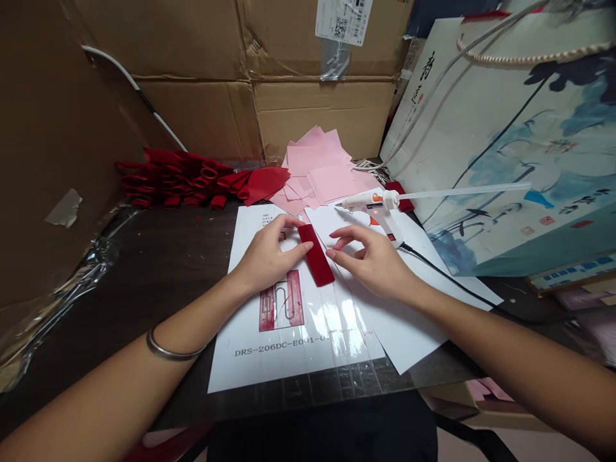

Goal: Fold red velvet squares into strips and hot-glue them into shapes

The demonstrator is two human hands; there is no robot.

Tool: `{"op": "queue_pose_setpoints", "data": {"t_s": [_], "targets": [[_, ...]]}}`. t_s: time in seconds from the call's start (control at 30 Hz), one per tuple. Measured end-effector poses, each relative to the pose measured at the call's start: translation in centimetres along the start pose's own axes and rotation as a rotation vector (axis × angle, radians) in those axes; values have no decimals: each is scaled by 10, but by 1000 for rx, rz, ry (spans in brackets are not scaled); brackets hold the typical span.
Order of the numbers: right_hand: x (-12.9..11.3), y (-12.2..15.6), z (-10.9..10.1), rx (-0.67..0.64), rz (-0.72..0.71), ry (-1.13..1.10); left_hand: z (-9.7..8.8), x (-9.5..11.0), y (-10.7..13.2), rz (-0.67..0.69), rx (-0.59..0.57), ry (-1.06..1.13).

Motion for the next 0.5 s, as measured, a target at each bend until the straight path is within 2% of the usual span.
{"op": "queue_pose_setpoints", "data": {"t_s": [0.13, 0.23, 0.5], "targets": [[2, -1, 6, -148, 86, -239, 2, 5, 2, 18, 28, 310], [-3, 2, 10, -286, 114, -369, 3, 10, 6, 56, 28, 444], [-13, 8, 10, -313, -12, -418, -2, 20, 14, 122, 42, 529]]}}
Point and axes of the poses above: each hand's wrist, its own y-axis away from the middle knuckle, its own z-axis out of the palm, x = y × z, the point moved 3 cm from there along -y, towards the middle knuckle, and after that the axes turned 5 degrees about -y, right-handed, at the moved point
